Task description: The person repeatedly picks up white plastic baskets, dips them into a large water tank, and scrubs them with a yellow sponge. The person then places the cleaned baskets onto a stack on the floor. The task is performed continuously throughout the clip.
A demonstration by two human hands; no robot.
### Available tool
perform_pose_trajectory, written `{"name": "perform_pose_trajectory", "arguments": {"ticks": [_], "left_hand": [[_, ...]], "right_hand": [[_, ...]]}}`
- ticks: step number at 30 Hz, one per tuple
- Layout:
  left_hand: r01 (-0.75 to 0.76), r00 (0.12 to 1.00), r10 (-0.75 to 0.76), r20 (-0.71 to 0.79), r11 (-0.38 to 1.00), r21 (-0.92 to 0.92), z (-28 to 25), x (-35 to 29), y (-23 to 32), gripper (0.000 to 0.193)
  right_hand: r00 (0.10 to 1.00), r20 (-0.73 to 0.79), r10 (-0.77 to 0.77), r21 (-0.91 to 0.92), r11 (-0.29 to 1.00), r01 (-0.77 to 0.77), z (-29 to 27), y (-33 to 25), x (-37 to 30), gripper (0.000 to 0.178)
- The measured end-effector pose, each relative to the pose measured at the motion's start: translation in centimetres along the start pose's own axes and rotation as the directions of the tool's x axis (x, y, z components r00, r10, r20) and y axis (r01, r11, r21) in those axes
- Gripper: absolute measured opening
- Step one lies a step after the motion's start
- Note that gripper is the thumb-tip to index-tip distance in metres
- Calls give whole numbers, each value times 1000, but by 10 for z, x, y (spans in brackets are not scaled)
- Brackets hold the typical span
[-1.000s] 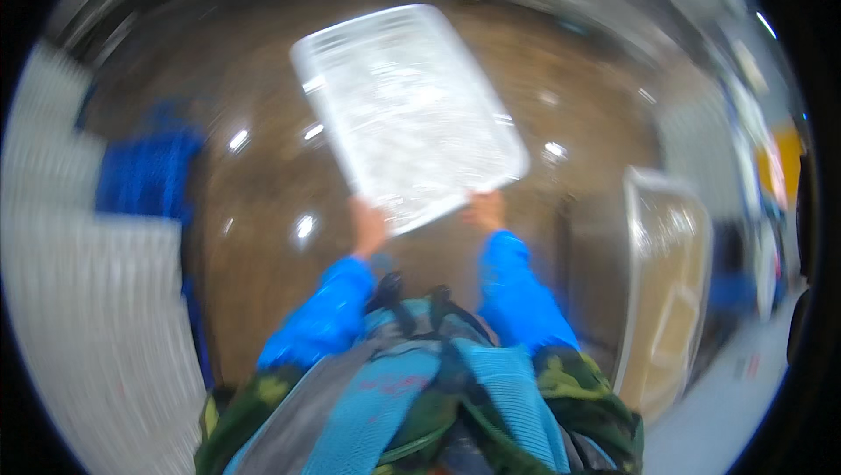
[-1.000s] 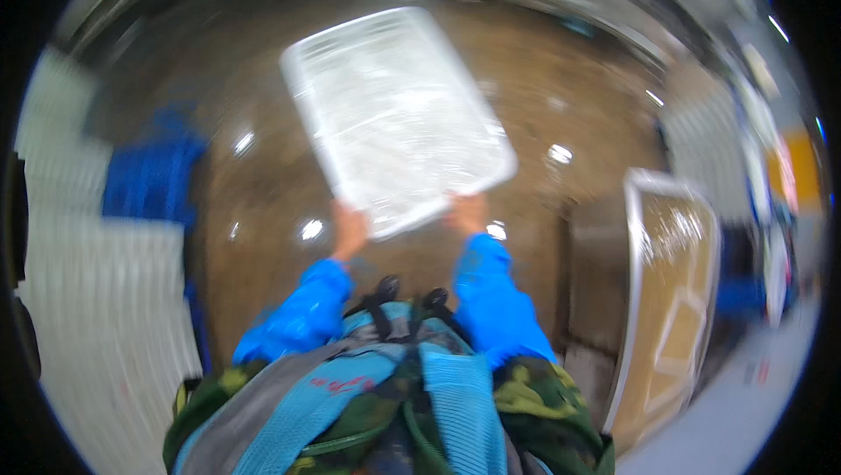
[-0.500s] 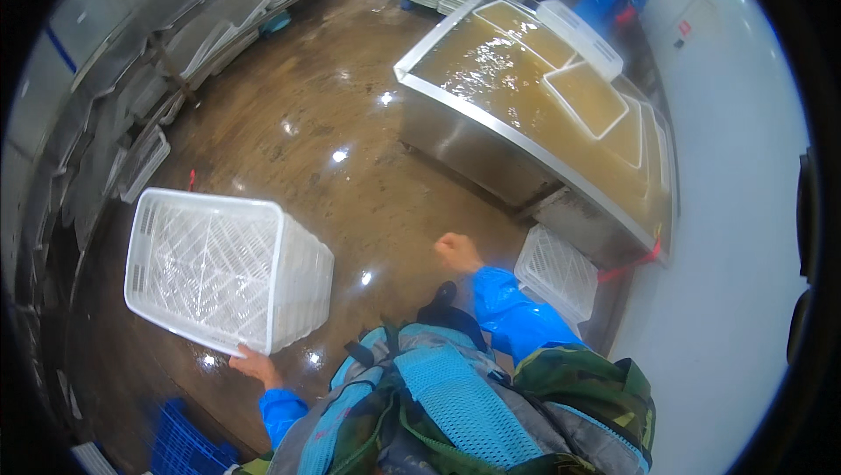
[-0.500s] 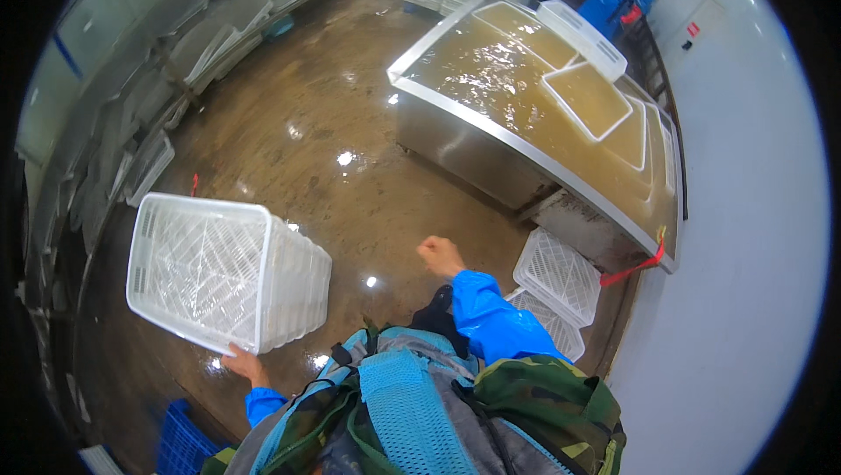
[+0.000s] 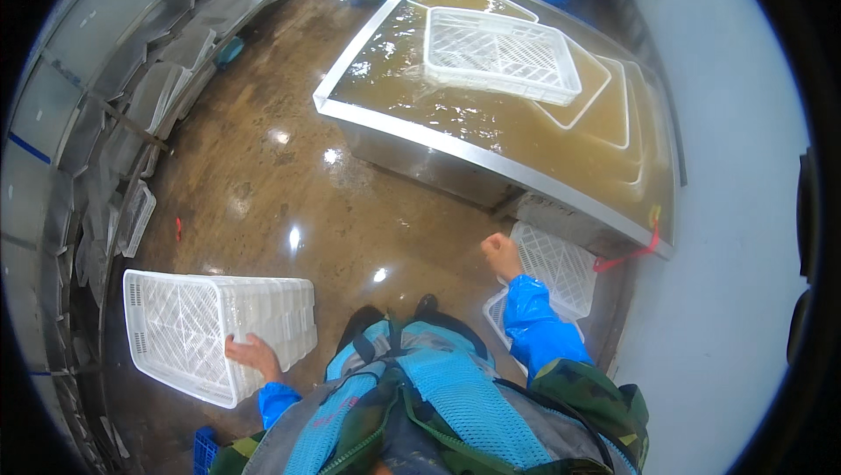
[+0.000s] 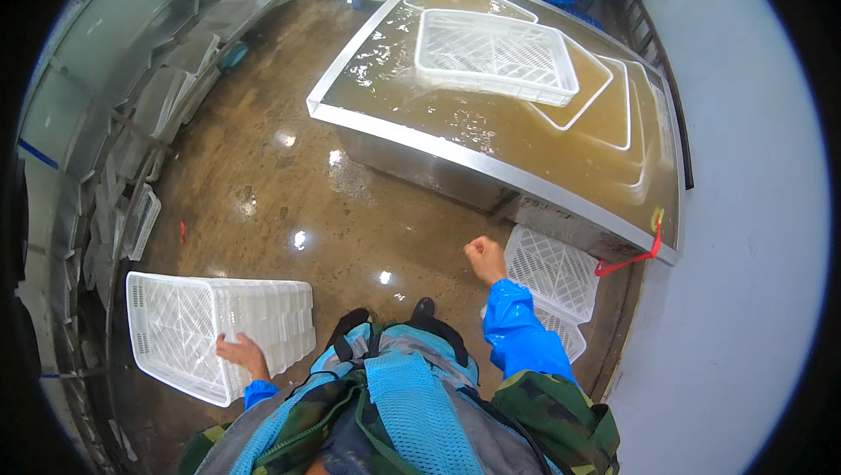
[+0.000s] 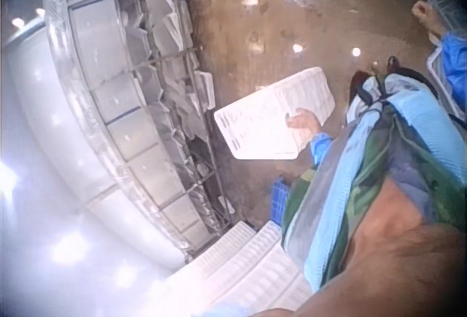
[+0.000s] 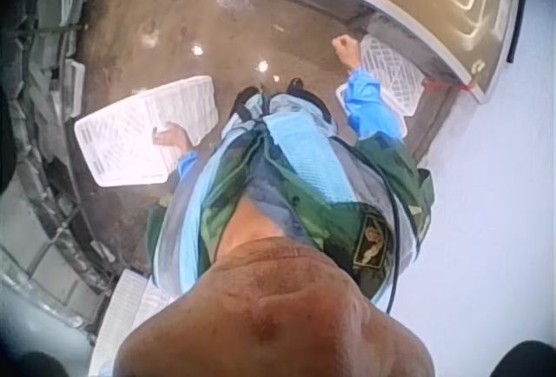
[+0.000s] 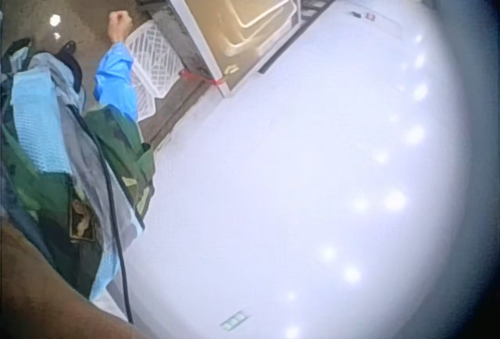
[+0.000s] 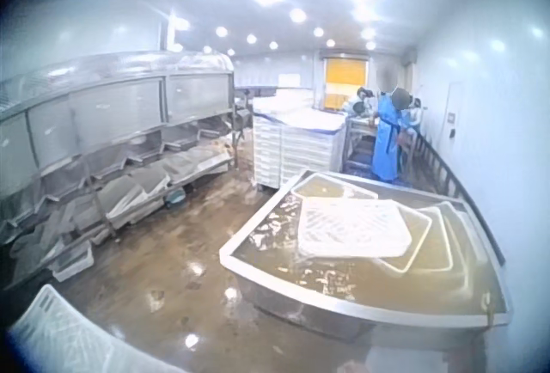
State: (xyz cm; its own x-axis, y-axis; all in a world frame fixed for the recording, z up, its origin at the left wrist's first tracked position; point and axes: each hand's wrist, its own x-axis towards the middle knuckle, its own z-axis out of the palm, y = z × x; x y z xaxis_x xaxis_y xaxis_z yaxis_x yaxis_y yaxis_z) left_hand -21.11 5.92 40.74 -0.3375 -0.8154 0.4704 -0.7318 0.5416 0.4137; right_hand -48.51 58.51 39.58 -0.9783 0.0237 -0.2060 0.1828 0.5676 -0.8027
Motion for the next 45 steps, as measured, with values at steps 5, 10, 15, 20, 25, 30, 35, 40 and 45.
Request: {"name": "perform_pose_trajectory", "arguments": {"ticks": [5,10,15,20,25,30,35,40,45], "left_hand": [[-89,962,124,244,985,-149,47,1,97,41],[-60,916,129,380,980,-189,113,7,176,41],[-94,837,195,511,972,-217,194,2,240,41],[-184,730,304,612,950,-253,226,-2,257,40],[-124,681,181,709,983,-132,226,20,260,39],[-122,695,114,709,992,-39,205,18,299,37],[-68,713,16,701,997,47,159,-39,320,35],[31,719,-48,693,999,37,135,-108,329,34],[-13,754,60,654,997,-76,131,-163,300,36]], "right_hand": [[970,-223,-97,-108,991,75,-61,23,88,25],[957,-287,-46,-339,939,-56,-130,50,166,32],[930,-355,-92,-634,755,-168,-186,69,255,48],[972,-221,79,-755,617,-222,-207,56,359,43],[997,-55,48,-839,539,-72,-210,90,443,39],[969,69,235,-865,498,-59,-206,127,491,23],[978,161,136,-887,454,83,-209,165,476,21],[950,311,4,-859,429,279,-276,170,445,22],[889,457,-32,-839,315,443,-392,158,401,23]]}}
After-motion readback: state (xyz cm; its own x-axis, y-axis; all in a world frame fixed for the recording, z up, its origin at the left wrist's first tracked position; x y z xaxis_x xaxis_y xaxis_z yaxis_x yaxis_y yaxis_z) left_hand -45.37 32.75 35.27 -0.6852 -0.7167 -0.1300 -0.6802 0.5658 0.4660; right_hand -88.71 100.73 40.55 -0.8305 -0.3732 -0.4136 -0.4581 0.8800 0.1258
